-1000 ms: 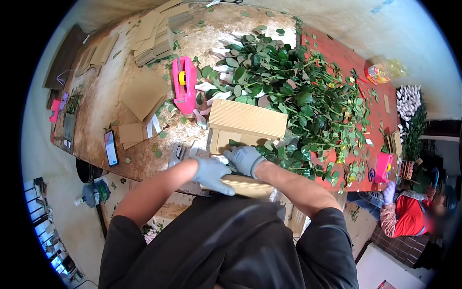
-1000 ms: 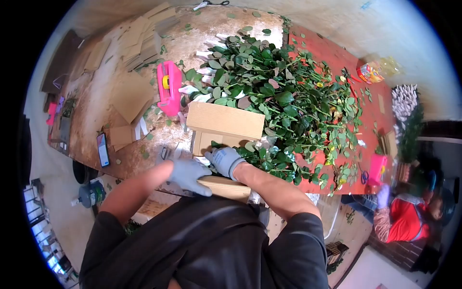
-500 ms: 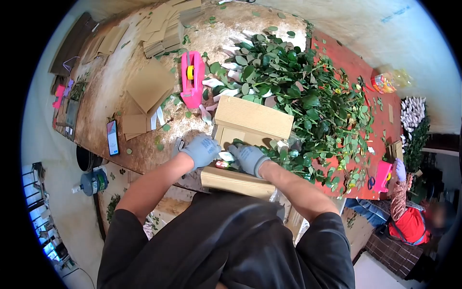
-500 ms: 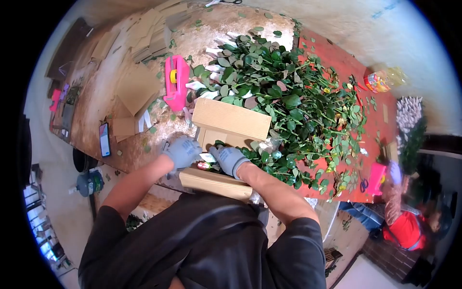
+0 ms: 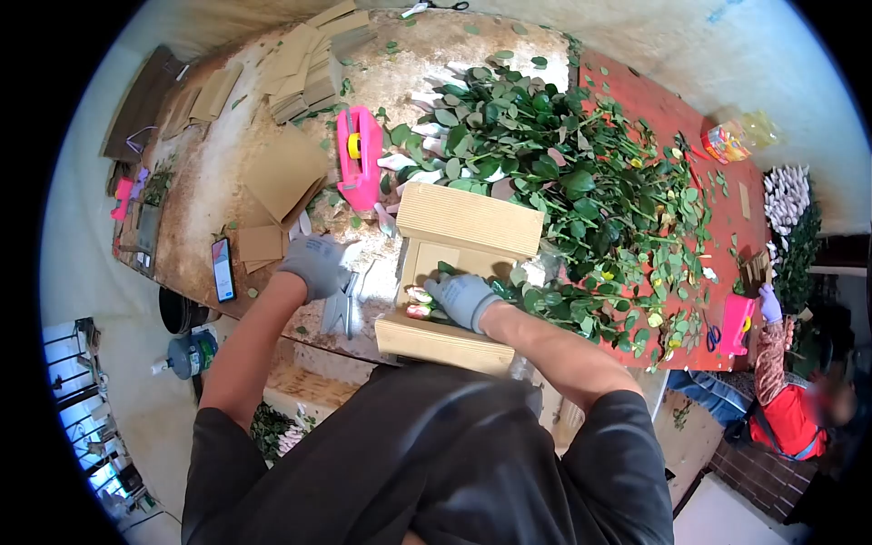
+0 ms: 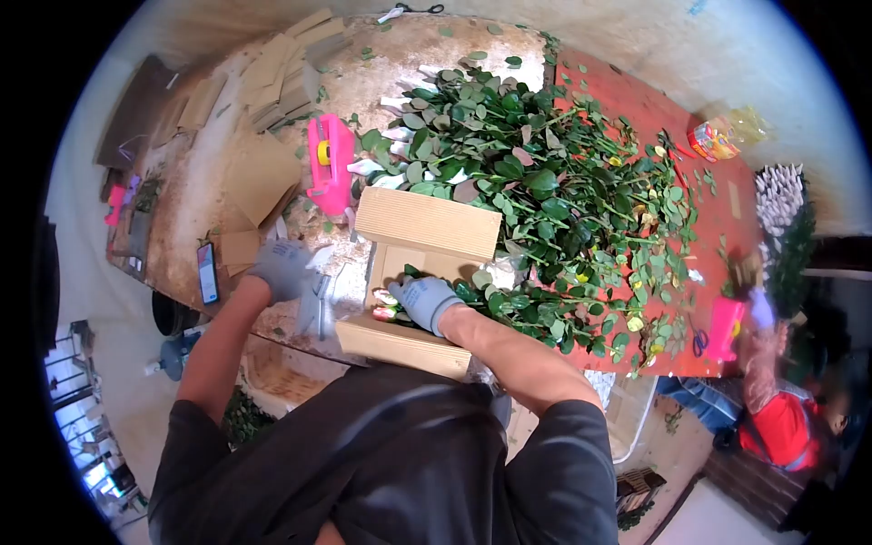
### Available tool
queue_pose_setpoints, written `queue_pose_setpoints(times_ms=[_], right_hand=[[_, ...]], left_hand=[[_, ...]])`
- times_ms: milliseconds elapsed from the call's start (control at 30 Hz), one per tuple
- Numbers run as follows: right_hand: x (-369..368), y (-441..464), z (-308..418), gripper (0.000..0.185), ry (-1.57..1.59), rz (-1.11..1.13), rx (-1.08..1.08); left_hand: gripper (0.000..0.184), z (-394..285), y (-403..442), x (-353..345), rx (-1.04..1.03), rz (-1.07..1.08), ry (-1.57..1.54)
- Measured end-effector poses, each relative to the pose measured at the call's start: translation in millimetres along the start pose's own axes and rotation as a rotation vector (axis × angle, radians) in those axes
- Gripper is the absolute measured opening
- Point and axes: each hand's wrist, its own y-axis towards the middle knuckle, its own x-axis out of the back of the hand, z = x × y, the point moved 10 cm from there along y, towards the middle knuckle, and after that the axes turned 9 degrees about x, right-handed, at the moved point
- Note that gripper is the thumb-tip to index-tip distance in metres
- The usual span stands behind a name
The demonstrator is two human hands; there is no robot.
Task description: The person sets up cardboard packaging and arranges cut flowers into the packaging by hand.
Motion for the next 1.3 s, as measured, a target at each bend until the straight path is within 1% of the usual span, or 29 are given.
queue_pose_setpoints(times_ms=[67,133,200,233,300,333,367,433,467,533,567,633,700,767,833,867,900,933,967,1033,1100,1133,1167,1233,1267,1300], right_hand=[[-0.4,0.2,7.3,0.042,-0.019,0.053,0.027],[6.7,-0.2,13.2,0.041,-0.013,0.064,0.030],[8.0,-0.8,11.0,0.041,-0.012,0.074,0.019],[3.4,0.9,9.3,0.042,-0.007,0.079,0.027],[-1.7,0.1,6.8,0.042,-0.001,0.080,0.027],[1.9,-0.4,7.2,0.041,-0.010,0.041,0.036],[5.3,-1.2,8.0,0.041,-0.019,0.002,0.048],[7.0,-3.8,7.4,0.039,-0.010,0.010,0.022],[5.7,-4.7,7.3,0.038,0.003,0.025,0.001],[8.8,-4.2,10.7,0.036,0.004,0.013,0.005],[11.5,-4.6,11.3,0.034,0.002,0.005,0.004],[13.7,-5.6,11.4,0.035,0.028,0.016,-0.002],[12.0,-6.2,8.3,0.036,0.042,0.032,-0.014],[7.6,-6.0,2.1,0.037,0.090,-0.045,0.012],[11.6,-15.6,-4.7,0.035,0.103,0.010,-0.016],[23.8,-24.7,-7.7,0.033,0.152,-0.087,-0.014],[35.8,-35.6,-10.0,0.031,0.202,-0.184,-0.010],[60.4,-54.9,-12.0,0.027,0.187,-0.340,-0.061],[72.7,-72.5,-20.2,0.025,0.146,-0.417,-0.122],[72.4,-104.1,-42.6,0.029,-0.069,-0.369,-0.314],[55.2,-135.1,-53.0,0.038,-0.193,-0.417,-0.360],[33.3,-144.1,-64.4,0.050,0.071,-0.097,-0.564],[14.7,-149.3,-64.5,0.057,0.187,-0.019,-0.513],[-16.3,-157.5,-76.3,0.050,0.240,-0.188,-0.401],[-4.6,-161.0,-79.1,0.050,0.233,-0.189,-0.405],[5.4,-165.8,-81.3,0.047,0.300,-0.075,-0.436]], left_hand=[[0.064,-46.2,-30.5,23.9,-0.248,0.172,-0.161],[0.079,-96.6,-53.3,19.1,-0.566,0.218,-0.444],[0.078,-135.0,-75.2,22.5,-0.735,0.148,-0.419],[0.078,-146.1,-76.9,24.5,-0.742,0.146,-0.417],[0.085,-154.8,-70.7,11.1,-0.619,0.282,-0.356],[0.086,-157.7,-62.2,-2.9,-0.619,0.326,-0.361],[0.086,-159.8,-59.3,-6.2,-0.622,0.325,-0.355],[0.087,-157.9,-56.5,-20.5,-0.565,0.435,-0.225],[0.087,-158.8,-55.5,-19.1,-0.562,0.436,-0.223],[0.090,-159.6,-57.0,-23.8,-0.557,0.521,-0.178],[0.090,-158.3,-56.8,-26.2,-0.556,0.520,-0.174],[0.093,-161.2,-57.0,-18.4,-0.614,0.450,-0.266],[0.095,-160.2,-58.4,-11.8,-0.601,0.421,-0.246],[0.097,-161.0,-54.7,-7.1,-0.591,0.384,-0.245],[0.099,-158.1,-47.5,-24.4,-0.583,0.453,-0.232],[0.099,-159.1,-41.7,-34.3,-0.627,0.401,-0.260],[0.099,-159.5,-42.9,-34.0,-0.629,0.385,-0.278],[0.099,-158.2,-43.1,-36.6,-0.604,0.391,-0.254],[0.099,-156.8,-42.8,-40.0,-0.578,0.397,-0.230],[0.098,-158.2,-42.1,-40.6,-0.585,0.359,-0.221],[0.095,-158.8,-44.6,-38.3,-0.587,0.385,-0.190],[0.092,-158.9,-43.1,-40.8,-0.597,0.335,-0.191],[0.092,-158.9,-41.7,-43.7,-0.600,0.324,-0.195],[0.091,-161.0,-40.2,-47.5,-0.619,0.336,-0.207],[0.089,-160.6,-40.6,-45.7,-0.611,0.341,-0.206],[0.089,-161.5,-41.2,-43.0,-0.616,0.333,-0.207]])
